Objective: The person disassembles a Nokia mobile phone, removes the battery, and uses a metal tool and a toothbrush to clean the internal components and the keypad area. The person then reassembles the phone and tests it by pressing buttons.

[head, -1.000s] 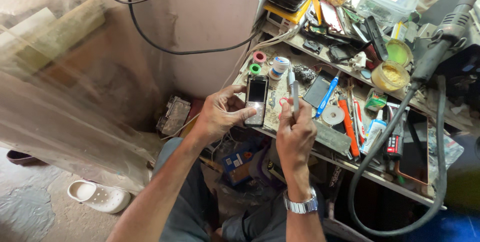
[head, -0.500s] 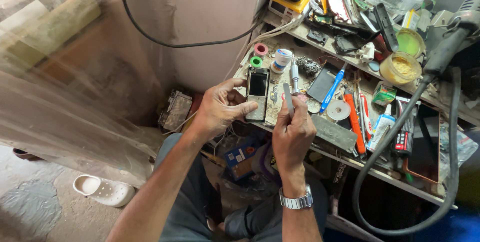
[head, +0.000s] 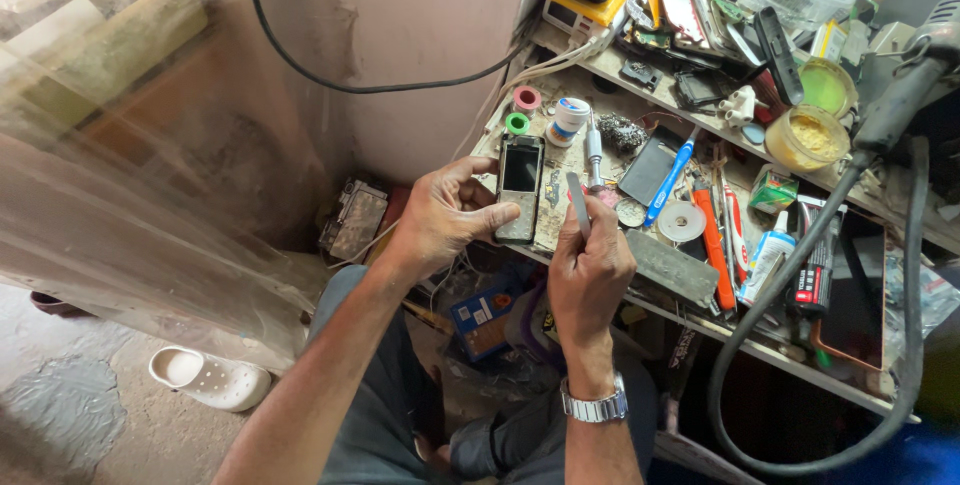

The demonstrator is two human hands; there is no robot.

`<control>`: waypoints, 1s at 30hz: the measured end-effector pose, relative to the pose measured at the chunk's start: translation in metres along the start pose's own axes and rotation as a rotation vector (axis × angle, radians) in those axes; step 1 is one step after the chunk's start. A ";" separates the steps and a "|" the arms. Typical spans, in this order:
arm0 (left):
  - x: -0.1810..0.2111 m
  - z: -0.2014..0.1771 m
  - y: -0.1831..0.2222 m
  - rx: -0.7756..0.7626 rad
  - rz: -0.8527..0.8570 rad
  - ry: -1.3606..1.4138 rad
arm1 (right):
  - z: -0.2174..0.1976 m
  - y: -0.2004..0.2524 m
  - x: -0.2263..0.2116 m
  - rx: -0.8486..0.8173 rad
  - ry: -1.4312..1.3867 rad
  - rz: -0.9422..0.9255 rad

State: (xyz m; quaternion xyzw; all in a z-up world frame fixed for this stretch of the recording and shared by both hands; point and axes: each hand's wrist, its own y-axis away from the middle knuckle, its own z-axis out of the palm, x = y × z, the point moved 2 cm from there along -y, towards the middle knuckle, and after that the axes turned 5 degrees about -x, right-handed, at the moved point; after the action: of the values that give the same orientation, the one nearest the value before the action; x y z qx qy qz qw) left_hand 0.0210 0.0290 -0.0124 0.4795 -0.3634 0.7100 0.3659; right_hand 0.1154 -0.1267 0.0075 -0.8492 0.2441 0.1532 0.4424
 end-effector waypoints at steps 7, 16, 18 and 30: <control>-0.001 0.000 0.000 0.010 -0.003 -0.029 | 0.000 0.002 0.002 0.003 0.005 -0.003; -0.002 0.000 -0.001 0.014 -0.002 -0.009 | 0.001 0.001 0.004 0.017 0.032 -0.046; -0.003 -0.001 -0.001 0.013 -0.004 -0.015 | 0.001 0.002 0.003 0.005 0.032 -0.030; -0.006 -0.002 -0.002 0.023 -0.030 0.003 | 0.001 0.001 0.003 0.006 0.027 0.001</control>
State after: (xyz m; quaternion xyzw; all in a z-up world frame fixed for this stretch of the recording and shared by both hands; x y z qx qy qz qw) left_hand 0.0236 0.0310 -0.0180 0.4879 -0.3477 0.7093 0.3715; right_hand 0.1170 -0.1269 0.0046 -0.8499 0.2507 0.1414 0.4414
